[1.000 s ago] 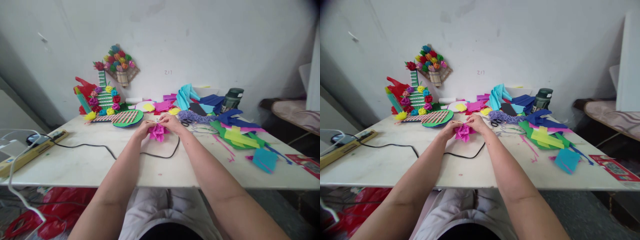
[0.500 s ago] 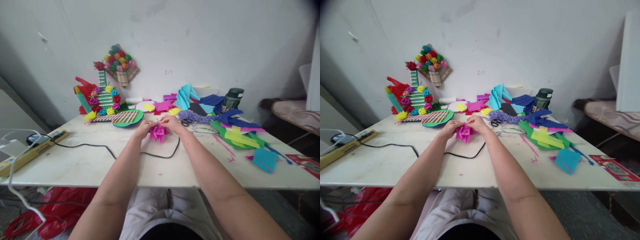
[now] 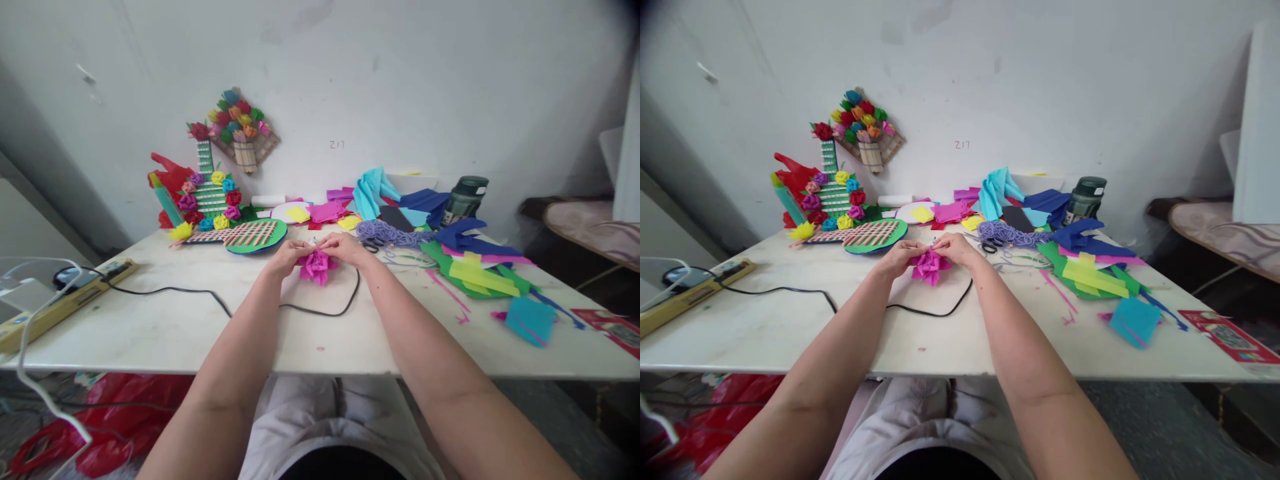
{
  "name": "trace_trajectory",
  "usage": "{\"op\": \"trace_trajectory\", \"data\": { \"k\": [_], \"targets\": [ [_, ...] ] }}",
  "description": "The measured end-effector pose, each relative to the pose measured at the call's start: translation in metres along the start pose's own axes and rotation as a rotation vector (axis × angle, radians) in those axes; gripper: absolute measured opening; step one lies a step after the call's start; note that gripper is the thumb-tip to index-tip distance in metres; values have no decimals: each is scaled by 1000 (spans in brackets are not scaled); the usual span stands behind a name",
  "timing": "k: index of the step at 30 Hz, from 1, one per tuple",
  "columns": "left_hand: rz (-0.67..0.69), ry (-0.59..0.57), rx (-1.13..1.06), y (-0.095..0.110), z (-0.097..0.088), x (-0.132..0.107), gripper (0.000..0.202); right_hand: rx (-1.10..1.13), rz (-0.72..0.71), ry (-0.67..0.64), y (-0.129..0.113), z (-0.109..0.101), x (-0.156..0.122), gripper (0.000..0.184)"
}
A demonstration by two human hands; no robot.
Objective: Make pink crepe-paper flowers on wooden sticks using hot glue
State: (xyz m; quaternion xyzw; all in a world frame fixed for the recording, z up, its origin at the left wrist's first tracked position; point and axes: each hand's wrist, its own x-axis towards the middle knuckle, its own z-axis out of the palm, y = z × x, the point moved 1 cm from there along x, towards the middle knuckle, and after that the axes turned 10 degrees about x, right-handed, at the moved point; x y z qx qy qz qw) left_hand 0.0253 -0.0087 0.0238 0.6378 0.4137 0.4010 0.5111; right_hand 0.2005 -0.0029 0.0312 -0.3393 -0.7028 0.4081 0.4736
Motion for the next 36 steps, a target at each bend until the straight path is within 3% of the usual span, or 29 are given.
{"op": "trace_trajectory", "data": {
  "k": [11,26,36],
  "targets": [
    [-49,3,-16,-3,-2,0,30,-361,-141,-35,4,-4,5,11],
    [-51,1,-78,2,-2,-3,23,-291,-234,24,3,-1,4,11],
    [-145,90,-282,4,6,-7,17,-240,-247,53,9,-2,6,13]
  ]
}}
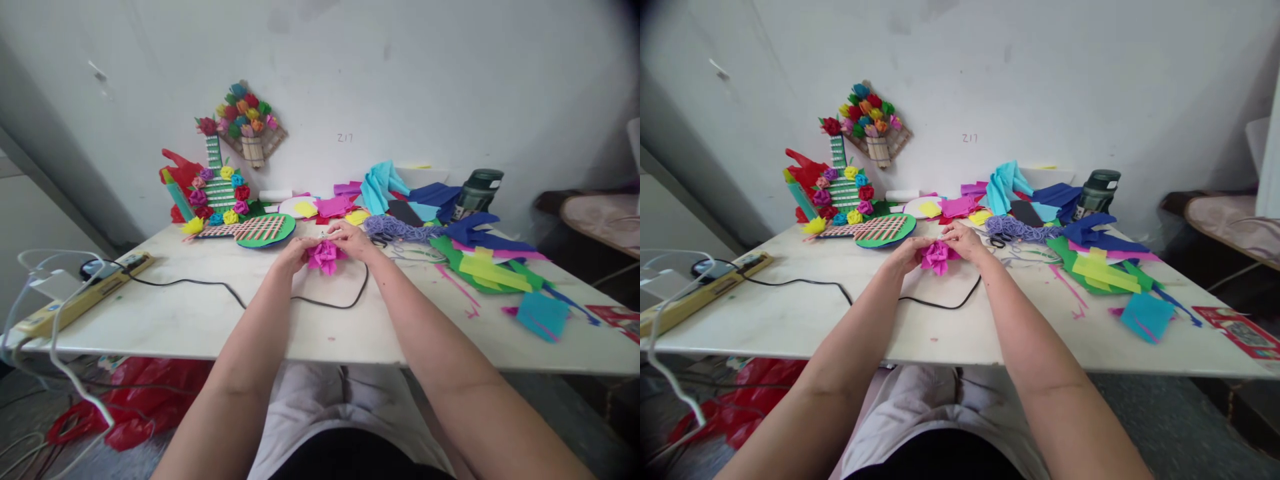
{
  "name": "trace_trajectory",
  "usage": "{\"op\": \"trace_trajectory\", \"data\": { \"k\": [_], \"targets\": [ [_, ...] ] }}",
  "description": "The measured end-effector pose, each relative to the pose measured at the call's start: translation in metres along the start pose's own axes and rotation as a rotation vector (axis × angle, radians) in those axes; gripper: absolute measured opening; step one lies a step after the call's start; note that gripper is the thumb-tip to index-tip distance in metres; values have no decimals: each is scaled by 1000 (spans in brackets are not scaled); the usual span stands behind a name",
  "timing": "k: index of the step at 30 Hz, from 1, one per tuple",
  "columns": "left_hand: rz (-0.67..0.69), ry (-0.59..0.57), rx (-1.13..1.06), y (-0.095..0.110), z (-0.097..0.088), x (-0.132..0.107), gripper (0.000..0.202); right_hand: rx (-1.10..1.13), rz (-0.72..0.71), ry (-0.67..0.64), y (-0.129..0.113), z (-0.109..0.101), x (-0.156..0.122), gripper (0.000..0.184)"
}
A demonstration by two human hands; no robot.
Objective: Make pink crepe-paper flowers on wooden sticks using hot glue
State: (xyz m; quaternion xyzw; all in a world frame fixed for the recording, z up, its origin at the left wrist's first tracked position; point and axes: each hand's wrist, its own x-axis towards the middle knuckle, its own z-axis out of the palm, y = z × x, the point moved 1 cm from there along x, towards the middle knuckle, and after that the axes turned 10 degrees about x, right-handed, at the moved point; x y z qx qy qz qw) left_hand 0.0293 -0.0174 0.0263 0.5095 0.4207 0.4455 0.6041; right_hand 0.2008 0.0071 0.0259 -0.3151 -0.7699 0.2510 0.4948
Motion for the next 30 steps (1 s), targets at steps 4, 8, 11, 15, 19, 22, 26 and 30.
{"op": "trace_trajectory", "data": {
  "k": [4,8,11,15,19,22,26,30],
  "targets": [
    [-7,0,-19,-3,0,1,18,7,-13,-4,-1,0,-1,12],
    [-2,32,-3,-6,0,3,18,46,-11,-10,-5,-1,-1,12],
    [17,23,21,-5,1,2,20,98,-3,-8,-7,-2,-3,10],
    [51,-16,83,-5,0,1,27,176,31,9,-6,-1,-4,9],
    [127,-13,141,-6,-2,2,37,251,78,33,-5,1,-5,12],
    [184,-18,165,-5,-2,1,41,268,86,58,-6,3,-5,12],
    [189,-28,127,-5,0,2,39,249,74,68,-8,4,-3,8],
    [164,-8,92,-6,0,4,32,241,71,47,-8,4,-3,7]
  ]
}}
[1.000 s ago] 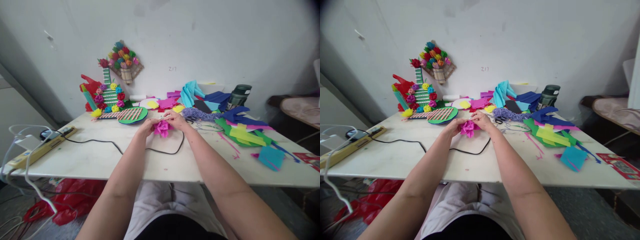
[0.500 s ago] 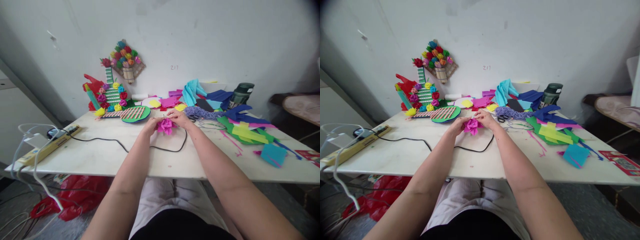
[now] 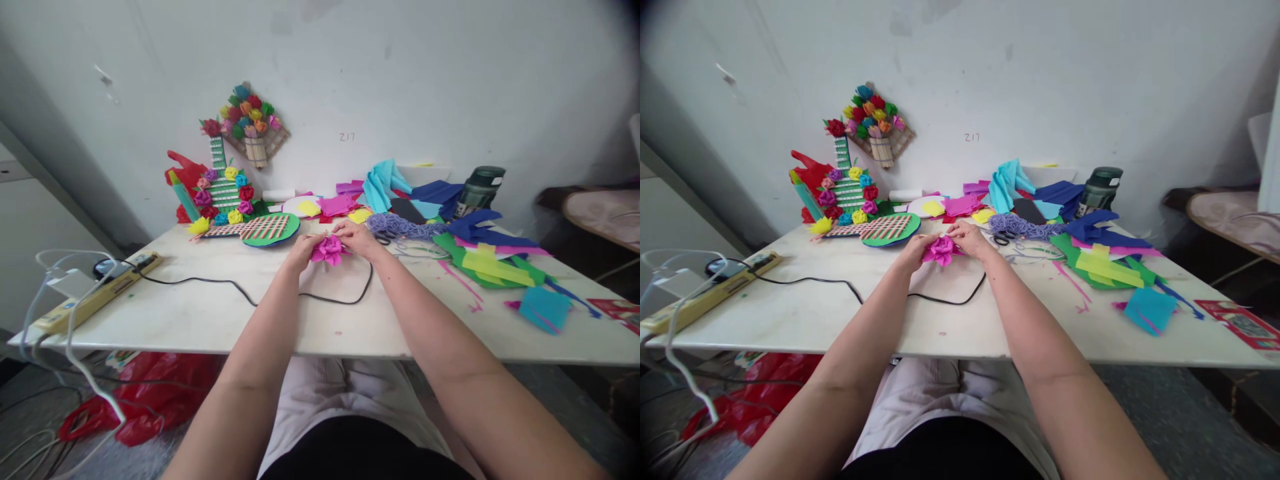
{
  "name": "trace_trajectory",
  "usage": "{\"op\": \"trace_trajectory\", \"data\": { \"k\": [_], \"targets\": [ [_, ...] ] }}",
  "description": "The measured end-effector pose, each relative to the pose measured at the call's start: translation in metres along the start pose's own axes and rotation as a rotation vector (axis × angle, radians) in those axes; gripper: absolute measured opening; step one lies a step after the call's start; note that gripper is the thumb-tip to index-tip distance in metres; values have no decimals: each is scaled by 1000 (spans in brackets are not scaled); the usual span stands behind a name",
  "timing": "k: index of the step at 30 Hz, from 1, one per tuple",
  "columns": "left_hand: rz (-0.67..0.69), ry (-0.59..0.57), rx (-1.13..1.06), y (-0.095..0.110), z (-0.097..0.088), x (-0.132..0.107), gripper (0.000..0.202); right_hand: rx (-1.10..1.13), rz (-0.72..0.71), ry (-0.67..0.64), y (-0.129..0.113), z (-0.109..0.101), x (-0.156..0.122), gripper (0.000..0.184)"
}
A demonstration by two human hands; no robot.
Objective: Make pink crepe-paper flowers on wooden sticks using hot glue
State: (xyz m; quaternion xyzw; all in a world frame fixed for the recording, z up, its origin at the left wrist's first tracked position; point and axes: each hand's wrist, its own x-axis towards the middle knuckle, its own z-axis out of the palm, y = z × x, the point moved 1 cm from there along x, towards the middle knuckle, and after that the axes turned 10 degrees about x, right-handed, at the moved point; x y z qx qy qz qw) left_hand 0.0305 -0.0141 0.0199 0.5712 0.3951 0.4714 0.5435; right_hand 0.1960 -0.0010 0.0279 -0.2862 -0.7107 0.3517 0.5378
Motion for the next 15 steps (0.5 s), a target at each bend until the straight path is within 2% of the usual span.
{"op": "trace_trajectory", "data": {
  "k": [6,15],
  "targets": [
    [-22,5,31,2,-2,-3,31,57,57,-34,4,-1,-1,9],
    [-46,-56,86,2,-6,-4,26,41,120,-110,2,-9,-3,13]
  ]
}}
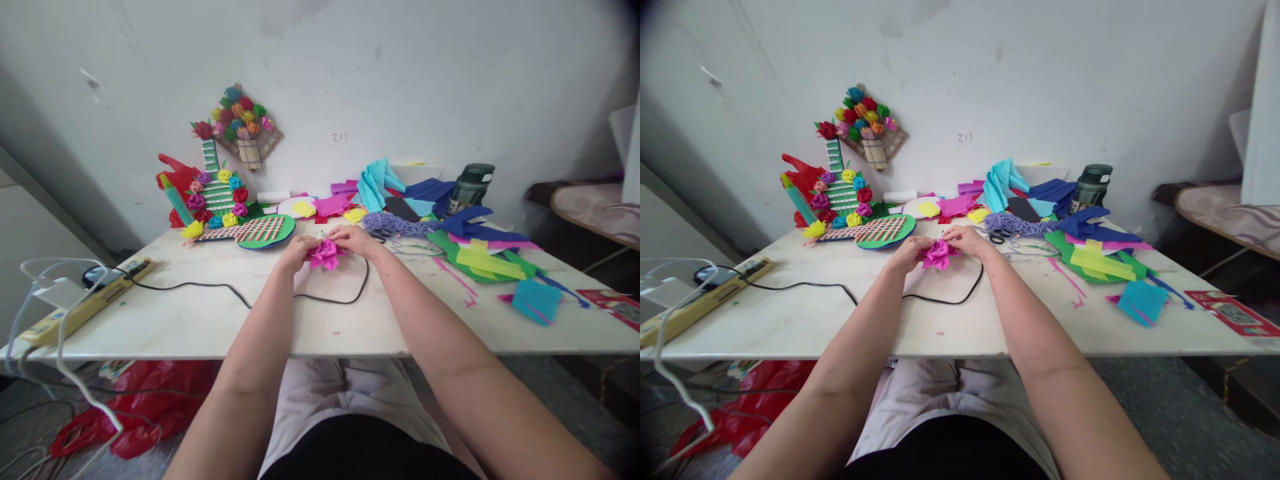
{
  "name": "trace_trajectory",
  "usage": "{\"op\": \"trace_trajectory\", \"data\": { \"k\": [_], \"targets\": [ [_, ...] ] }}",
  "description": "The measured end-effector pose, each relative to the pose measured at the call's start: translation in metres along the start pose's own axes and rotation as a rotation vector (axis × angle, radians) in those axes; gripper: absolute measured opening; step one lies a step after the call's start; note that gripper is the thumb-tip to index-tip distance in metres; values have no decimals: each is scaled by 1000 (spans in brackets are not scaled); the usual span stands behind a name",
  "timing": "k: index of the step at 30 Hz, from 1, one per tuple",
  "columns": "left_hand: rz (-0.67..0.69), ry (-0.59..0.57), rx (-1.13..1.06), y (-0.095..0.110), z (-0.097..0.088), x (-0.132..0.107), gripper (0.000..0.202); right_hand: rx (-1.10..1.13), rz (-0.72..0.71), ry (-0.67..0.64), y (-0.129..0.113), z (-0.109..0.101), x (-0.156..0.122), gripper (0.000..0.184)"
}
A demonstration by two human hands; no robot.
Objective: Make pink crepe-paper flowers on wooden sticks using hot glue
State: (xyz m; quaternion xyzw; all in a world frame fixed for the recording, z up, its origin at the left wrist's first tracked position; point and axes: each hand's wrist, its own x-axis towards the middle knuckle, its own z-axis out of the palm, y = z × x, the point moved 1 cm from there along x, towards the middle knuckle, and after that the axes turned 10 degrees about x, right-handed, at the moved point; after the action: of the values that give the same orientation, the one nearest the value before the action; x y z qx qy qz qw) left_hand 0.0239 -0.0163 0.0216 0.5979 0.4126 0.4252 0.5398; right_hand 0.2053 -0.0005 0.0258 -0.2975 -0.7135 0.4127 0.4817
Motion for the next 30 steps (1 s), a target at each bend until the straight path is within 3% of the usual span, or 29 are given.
{"op": "trace_trajectory", "data": {
  "k": [13,30],
  "targets": [
    [-28,-53,34,2,-1,-1,17,-170,-45,-152,1,-8,0,18],
    [-52,-54,-28,3,-7,0,15,-236,-230,-104,3,-4,5,15]
  ]
}}
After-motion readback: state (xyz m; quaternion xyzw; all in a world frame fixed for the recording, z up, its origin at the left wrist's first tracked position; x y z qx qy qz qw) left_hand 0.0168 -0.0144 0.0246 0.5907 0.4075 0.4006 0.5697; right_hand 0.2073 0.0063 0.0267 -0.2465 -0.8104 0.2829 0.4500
